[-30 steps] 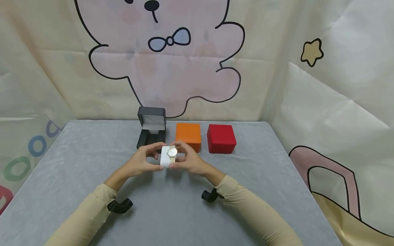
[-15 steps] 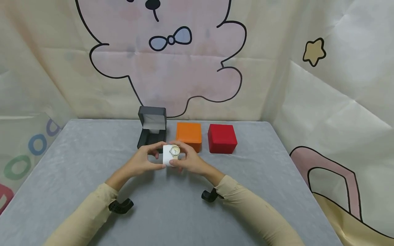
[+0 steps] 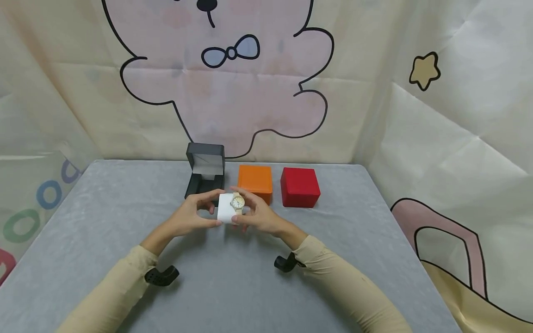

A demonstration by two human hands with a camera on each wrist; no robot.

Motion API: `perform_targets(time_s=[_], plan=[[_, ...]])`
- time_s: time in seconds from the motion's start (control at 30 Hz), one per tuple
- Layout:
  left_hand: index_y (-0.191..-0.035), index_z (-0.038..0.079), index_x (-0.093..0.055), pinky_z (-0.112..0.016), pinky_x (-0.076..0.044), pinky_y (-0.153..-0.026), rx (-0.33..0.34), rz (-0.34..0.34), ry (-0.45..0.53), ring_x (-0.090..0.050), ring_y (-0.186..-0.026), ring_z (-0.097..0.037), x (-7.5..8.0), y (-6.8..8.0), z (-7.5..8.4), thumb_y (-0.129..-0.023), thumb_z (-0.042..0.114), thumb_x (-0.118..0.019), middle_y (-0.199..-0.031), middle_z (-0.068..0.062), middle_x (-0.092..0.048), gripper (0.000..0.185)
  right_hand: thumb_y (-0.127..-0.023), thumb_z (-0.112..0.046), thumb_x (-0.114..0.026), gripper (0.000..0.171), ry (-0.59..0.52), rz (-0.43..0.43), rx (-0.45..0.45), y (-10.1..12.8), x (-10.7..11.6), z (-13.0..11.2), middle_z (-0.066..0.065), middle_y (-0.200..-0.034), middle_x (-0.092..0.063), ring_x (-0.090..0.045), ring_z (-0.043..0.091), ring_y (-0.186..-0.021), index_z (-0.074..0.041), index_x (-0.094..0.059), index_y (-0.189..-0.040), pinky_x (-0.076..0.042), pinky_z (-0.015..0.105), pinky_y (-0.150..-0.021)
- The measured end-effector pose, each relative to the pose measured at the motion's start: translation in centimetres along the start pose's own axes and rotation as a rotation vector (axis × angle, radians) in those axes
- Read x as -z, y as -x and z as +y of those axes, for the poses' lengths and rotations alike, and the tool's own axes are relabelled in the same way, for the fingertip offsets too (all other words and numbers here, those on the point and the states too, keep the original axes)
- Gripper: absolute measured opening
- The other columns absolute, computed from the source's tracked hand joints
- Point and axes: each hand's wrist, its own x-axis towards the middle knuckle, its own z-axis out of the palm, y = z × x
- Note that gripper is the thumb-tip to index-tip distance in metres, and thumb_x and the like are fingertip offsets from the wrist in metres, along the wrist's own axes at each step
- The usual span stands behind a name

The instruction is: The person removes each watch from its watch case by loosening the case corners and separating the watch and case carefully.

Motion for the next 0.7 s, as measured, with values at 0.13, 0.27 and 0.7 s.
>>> perform_targets(time_s=[0.13,0.27,0.7], plan=[[-0.142,0.014,-0.057,-0.035,-0.052,-0.087,-0.011,0.002,0.019,-0.058,-0.085,-0.035,0.08,-0.01,0.02,-0.080,0.011,-0.085,-0.103,-0.007,-0.063,0.068,-0.098,-0.006,-0.064,0.074,0.021,0.030,-0.038,0.00,-0.14,-0.28,0.010,-0.154,-0.041,-0.063,0.053,-0.089,-0.024,-0.027,-0.160,-0.056,0.027,-0.064],[-0.142,0.016,-0.056,-0.042,-0.051,-0.086,0.006,-0.007,0.021,-0.057,-0.086,-0.039,0.10,0.09,0.07,-0.081,0.013,-0.085,-0.098,-0.010,-0.062,0.067,-0.102,-0.013,-0.059,0.065,0.018,0.025,-0.076,0.12,-0.09,-0.38,0.008,-0.154,-0.041,-0.068,0.041,-0.089,-0.027,-0.030,-0.159,-0.056,0.028,-0.065],[-0.143,0.013,-0.056,-0.032,-0.051,-0.085,-0.028,-0.012,0.005,-0.059,-0.082,-0.028,-0.03,0.19,-0.28,-0.082,0.014,-0.084,-0.103,-0.004,-0.063,0.067,-0.105,-0.015,-0.053,0.063,-0.059,-0.023,-0.110,0.44,0.50,-0.02,0.016,-0.146,-0.048,-0.071,0.019,-0.077,-0.032,-0.027,-0.160,-0.055,0.026,-0.062]])
